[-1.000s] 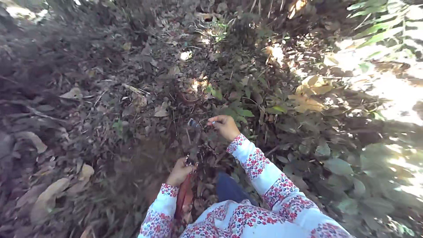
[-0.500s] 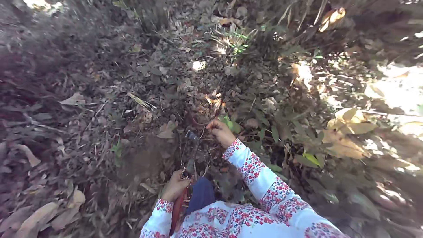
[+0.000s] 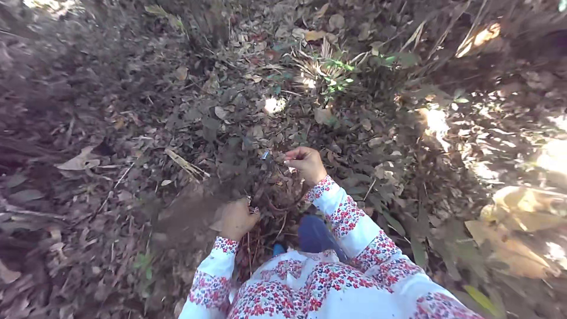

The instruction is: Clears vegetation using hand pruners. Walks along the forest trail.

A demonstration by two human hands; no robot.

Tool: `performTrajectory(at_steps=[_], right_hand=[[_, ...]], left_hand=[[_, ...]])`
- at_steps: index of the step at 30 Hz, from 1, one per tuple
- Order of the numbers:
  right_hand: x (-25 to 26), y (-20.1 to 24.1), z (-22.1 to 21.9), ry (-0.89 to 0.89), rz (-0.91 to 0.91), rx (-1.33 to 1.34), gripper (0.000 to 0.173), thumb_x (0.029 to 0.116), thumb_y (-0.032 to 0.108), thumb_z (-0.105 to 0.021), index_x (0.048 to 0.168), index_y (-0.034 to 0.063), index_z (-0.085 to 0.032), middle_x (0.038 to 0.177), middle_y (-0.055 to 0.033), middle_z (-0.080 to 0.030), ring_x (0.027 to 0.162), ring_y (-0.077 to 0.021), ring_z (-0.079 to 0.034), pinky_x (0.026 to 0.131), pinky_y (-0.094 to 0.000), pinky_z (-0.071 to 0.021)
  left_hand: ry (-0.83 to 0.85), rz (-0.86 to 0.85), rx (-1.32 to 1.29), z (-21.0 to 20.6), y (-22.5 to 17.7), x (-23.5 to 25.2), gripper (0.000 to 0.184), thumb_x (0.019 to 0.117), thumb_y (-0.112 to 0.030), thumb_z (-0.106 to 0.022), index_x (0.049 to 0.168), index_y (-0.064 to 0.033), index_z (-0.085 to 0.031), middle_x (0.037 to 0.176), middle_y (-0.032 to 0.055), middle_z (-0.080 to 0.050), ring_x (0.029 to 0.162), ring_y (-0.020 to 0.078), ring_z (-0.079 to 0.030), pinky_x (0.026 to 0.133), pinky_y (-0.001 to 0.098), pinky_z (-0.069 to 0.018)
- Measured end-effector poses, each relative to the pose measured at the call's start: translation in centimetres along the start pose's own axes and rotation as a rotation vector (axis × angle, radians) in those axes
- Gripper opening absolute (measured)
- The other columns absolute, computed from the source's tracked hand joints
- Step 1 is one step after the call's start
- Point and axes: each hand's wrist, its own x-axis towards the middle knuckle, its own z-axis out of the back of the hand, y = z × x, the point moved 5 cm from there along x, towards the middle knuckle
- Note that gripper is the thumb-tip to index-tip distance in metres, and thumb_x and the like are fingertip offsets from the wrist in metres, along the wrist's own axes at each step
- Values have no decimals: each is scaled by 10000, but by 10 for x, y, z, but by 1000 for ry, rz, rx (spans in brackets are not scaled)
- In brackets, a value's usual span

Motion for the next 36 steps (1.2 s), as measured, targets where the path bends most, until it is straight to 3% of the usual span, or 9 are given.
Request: performTrajectory(at_steps=[4, 5, 8, 10, 16, 23, 31, 34, 36], right_hand=[[97, 0, 1, -98, 33, 50, 32, 904, -9, -703, 896, -35, -688, 756, -41, -685, 663, -70, -649, 674, -258, -577], [123, -2, -1, -92, 19, 35, 127, 978, 62, -646, 882, -18, -670, 749, -26, -674, 651, -61, -639, 655, -246, -566], [203, -15, -13, 78, -146, 15, 442, 1114, 325, -399, 1120, -18, -677, 987, -86, -724, 827, -123, -660, 737, -314, -533], [261, -27, -21, 183, -230, -4, 474, 1105, 401, -414, 1182, 4, -661, 1042, -77, -701, 839, -97, -635, 731, -283, -518], [476, -58, -20, 251, -275, -107, 289, 1023, 238, -639, 963, -44, -655, 866, -85, -619, 773, -115, -569, 755, -300, -496], [663, -40, -2, 324, -349, -297, 333, 934, 201, -756, 1091, -72, -649, 1033, -180, -649, 919, -211, -603, 867, -385, -503], [853, -51, -34, 479, -317, -298, 520, 835, 108, -835, 1260, -74, -598, 1161, -219, -661, 1003, -247, -661, 919, -400, -541], [953, -49, -40, 474, -294, -152, 601, 910, 74, -736, 1438, -62, -484, 1388, -232, -578, 1194, -235, -626, 1009, -359, -519], [1024, -49, -39, 394, -255, -134, 446, 1006, 80, -612, 1425, -48, -526, 1379, -208, -605, 1207, -207, -634, 1032, -342, -509]], left_hand=[[-24, -47, 130, 43, -14, 87, 421, 911, -308, -699, 1023, 97, -690, 1018, 289, -718, 1049, 471, -689, 943, 636, -498], [-38, -53, 146, 50, -16, 109, 409, 908, -296, -700, 1010, 101, -690, 1011, 291, -719, 1043, 473, -691, 939, 634, -497], [-87, -73, 179, 64, -20, 181, 394, 886, -278, -726, 983, 103, -697, 980, 294, -723, 1013, 477, -701, 918, 637, -506], [-91, -61, 208, 72, -25, 234, 389, 886, -275, -732, 981, 101, -697, 979, 295, -723, 1012, 477, -701, 915, 629, -510], [-167, -64, 231, 113, -55, 426, 379, 880, -281, -740, 947, 91, -715, 926, 299, -728, 952, 502, -714, 854, 658, -529], [4, -8, 250, 186, -106, 600, 395, 907, -284, -710, 1044, 87, -713, 1031, 301, -726, 1059, 493, -691, 936, 649, -499], [96, 90, 174, 248, -96, 776, 416, 914, -293, -712, 1081, 88, -702, 1063, 292, -723, 1086, 476, -684, 976, 630, -490], [57, 128, 82, 278, -80, 868, 448, 895, -316, -735, 1104, 79, -702, 1072, 288, -721, 1091, 474, -680, 987, 638, -489], [2, 122, 16, 299, -64, 933, 450, 885, -311, -757, 1124, 67, -709, 1065, 285, -724, 1077, 482, -684, 974, 656, -493]])
